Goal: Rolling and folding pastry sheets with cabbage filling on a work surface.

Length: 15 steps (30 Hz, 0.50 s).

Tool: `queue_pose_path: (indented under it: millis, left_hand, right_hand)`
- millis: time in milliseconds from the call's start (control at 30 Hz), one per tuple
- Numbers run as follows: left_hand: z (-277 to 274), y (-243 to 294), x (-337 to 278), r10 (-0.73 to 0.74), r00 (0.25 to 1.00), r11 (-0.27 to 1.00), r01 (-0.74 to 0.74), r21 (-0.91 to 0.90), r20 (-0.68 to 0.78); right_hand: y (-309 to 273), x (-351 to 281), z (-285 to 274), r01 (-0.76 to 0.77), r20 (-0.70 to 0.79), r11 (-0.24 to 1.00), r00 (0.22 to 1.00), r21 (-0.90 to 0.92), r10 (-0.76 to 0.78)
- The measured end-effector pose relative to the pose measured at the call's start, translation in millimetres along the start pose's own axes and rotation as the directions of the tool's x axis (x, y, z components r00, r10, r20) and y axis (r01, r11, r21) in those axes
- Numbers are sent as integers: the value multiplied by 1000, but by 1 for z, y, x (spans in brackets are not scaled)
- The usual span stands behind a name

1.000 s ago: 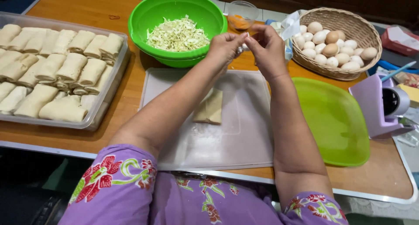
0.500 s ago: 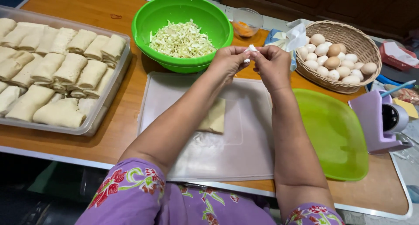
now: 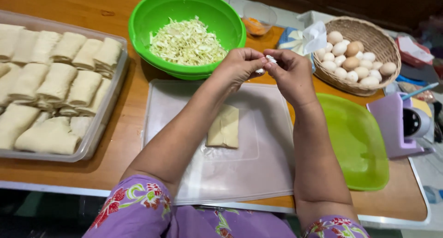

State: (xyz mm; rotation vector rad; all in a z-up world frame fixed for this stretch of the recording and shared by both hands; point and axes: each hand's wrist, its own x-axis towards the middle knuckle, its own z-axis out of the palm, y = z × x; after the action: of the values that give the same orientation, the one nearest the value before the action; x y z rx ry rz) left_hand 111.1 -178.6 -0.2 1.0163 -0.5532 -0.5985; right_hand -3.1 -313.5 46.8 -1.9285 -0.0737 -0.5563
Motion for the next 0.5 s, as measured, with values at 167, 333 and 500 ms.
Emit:
queue_pose_path:
  millis: [167,333,500]
  left_hand:
    - [-1,-2,-2,-65,994,997,69,-40,84]
    - [1,-3,-2,-50,996,999,51,-14,79]
    - [-2,-6,-6,-76,994,997,78,-12,74]
  right_hand:
    - [-20,-11,3,20,-89,958,995,-286,-47]
    - [-33,-13,2,-51,-149,938,989,-344,-1]
    - [-9,-3,-13,-174,-100,983,981,-64,168]
